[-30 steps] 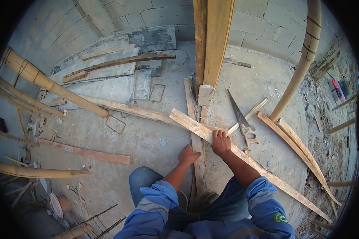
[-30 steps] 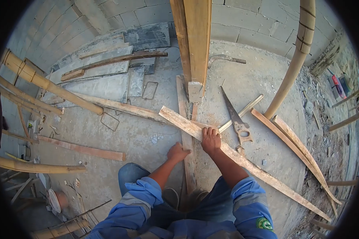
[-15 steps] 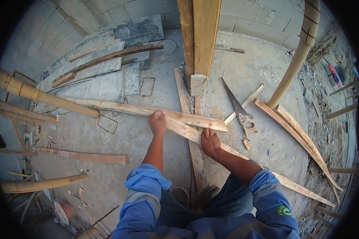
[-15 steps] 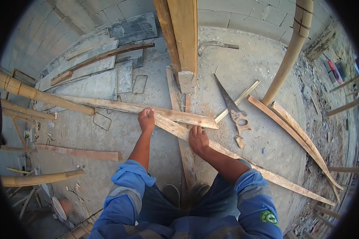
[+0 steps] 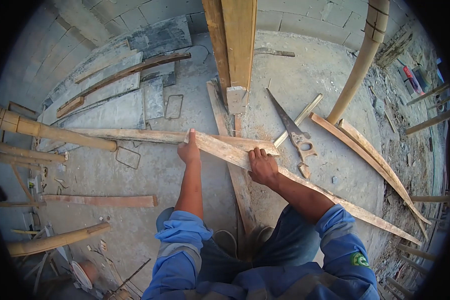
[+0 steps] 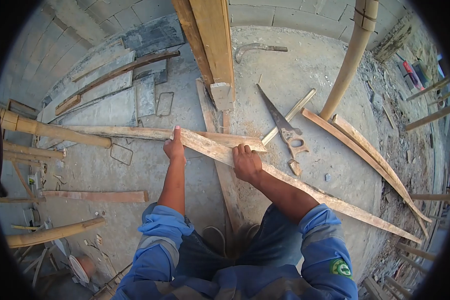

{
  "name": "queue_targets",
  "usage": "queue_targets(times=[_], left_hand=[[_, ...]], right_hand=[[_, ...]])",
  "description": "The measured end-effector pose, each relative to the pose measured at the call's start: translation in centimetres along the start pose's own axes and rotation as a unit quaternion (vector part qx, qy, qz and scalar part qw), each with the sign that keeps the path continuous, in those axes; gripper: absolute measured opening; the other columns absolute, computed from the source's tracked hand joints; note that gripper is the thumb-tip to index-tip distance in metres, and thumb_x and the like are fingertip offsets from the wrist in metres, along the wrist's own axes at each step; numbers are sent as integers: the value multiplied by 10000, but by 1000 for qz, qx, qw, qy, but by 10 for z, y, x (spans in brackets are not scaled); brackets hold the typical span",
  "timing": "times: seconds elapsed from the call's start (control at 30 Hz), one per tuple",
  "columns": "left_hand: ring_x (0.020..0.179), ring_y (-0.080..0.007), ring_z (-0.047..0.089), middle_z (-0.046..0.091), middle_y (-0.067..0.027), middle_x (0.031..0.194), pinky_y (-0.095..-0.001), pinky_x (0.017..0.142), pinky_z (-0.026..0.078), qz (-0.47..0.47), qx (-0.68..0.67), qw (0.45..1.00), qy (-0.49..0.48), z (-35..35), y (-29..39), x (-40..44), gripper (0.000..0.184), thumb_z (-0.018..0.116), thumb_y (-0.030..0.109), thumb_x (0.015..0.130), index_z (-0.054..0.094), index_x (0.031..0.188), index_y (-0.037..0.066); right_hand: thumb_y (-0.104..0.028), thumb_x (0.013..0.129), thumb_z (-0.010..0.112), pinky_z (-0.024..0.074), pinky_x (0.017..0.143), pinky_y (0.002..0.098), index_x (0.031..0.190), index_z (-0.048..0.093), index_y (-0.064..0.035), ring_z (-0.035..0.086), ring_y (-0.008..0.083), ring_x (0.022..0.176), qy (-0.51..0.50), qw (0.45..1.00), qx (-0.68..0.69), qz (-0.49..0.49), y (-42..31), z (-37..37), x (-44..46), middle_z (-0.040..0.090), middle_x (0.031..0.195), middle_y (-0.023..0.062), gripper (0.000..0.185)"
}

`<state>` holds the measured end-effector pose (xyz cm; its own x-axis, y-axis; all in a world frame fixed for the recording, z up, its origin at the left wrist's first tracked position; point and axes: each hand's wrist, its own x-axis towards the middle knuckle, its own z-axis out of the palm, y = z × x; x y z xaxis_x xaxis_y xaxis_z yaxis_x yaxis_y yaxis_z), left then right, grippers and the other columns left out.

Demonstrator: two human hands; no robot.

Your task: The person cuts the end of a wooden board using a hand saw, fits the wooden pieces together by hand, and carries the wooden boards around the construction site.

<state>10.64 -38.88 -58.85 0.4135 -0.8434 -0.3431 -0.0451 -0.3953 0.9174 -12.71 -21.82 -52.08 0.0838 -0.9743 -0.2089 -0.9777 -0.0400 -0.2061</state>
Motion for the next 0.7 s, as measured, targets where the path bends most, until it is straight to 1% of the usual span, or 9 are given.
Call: queue_targets(times=[0.13, 0.17, 0.27, 0.37, 0.47, 0.57, 0.6, 0.63, 0.7], left_hand=[[849, -174, 671, 686, -83, 929, -337, 727, 556, 25, -108, 985, -134, 15, 44, -2, 472, 857, 426, 829, 642, 965, 29], [938, -206, 670, 695, -124, 1034, -342, 824, 545, 12, -72, 986, -152, 15, 53, -5, 541, 852, 397, 837, 627, 1102, -18], [1098, -322, 647, 653, -217, 1207, -419, 949, 522, 156, 94, 982, -53, 26, 13, 22, 751, 834, 411, 840, 523, 1309, -86], [1244, -395, 578, 589, -282, 1329, -459, 1049, 462, 253, 245, 934, -63, 24, -1, 3, 904, 795, 459, 855, 408, 1461, -90], [1274, -427, 559, 565, -303, 1367, -481, 1077, 441, 284, 298, 910, -33, 18, -4, -26, 945, 761, 492, 871, 364, 1494, -99], [1320, -424, 514, 500, -306, 1443, -503, 1097, 428, 334, 346, 860, 170, 18, -33, -43, 944, 756, 490, 882, 347, 1513, -81], [1357, -398, 481, 459, -285, 1485, -499, 1130, 388, 204, 265, 934, 126, 20, -40, -36, 920, 736, 500, 900, 348, 1523, -55], [1393, -373, 448, 418, -263, 1527, -495, 1162, 349, 71, 177, 979, 75, 21, -49, -28, 896, 716, 510, 917, 349, 1532, -29], [1429, -339, 411, 391, -220, 1562, -492, 1199, 300, -105, 0, 992, -68, 19, -63, -14, 866, 700, 518, 932, 354, 1543, 12]], right_hand=[[-255, 723, 851, 512, 953, 460, 1268, 504, 20, 583, 325, 1162, 76, 996, 26, 37, 22, -39, 15, 574, 1198, 164, 702], [-275, 743, 849, 494, 988, 462, 1352, 478, 14, 573, 331, 1186, 64, 997, 28, 44, 26, -40, 20, 576, 1227, 160, 770], [-306, 772, 844, 491, 997, 456, 1430, 432, 18, 569, 332, 1206, 50, 998, 22, 43, 32, -18, 30, 574, 1267, 163, 842], [-341, 799, 834, 471, 1033, 465, 1483, 383, 21, 544, 332, 1254, 16, 997, 36, 67, 31, 4, 39, 559, 1332, 168, 895], [-350, 792, 843, 432, 1080, 495, 1517, 346, -16, 509, 352, 1302, 38, 995, 48, 73, 37, 12, 35, 541, 1364, 181, 941], [-348, 776, 860, 414, 1098, 516, 1531, 332, -43, 498, 367, 1317, 79, 995, 11, 64, 36, 21, 33, 543, 1350, 176, 970], [-340, 773, 862, 413, 1094, 526, 1515, 346, -47, 504, 373, 1311, 72, 995, 6, 61, 39, 23, 36, 546, 1344, 180, 950], [-333, 769, 863, 412, 1091, 536, 1498, 360, -51, 511, 379, 1304, 65, 996, 4, 62, 39, 24, 38, 550, 1337, 183, 930], [-317, 761, 866, 420, 1080, 533, 1425, 397, -51, 528, 388, 1289, -22, 997, 36, 68, 43, 23, 43, 557, 1323, 191, 856]])
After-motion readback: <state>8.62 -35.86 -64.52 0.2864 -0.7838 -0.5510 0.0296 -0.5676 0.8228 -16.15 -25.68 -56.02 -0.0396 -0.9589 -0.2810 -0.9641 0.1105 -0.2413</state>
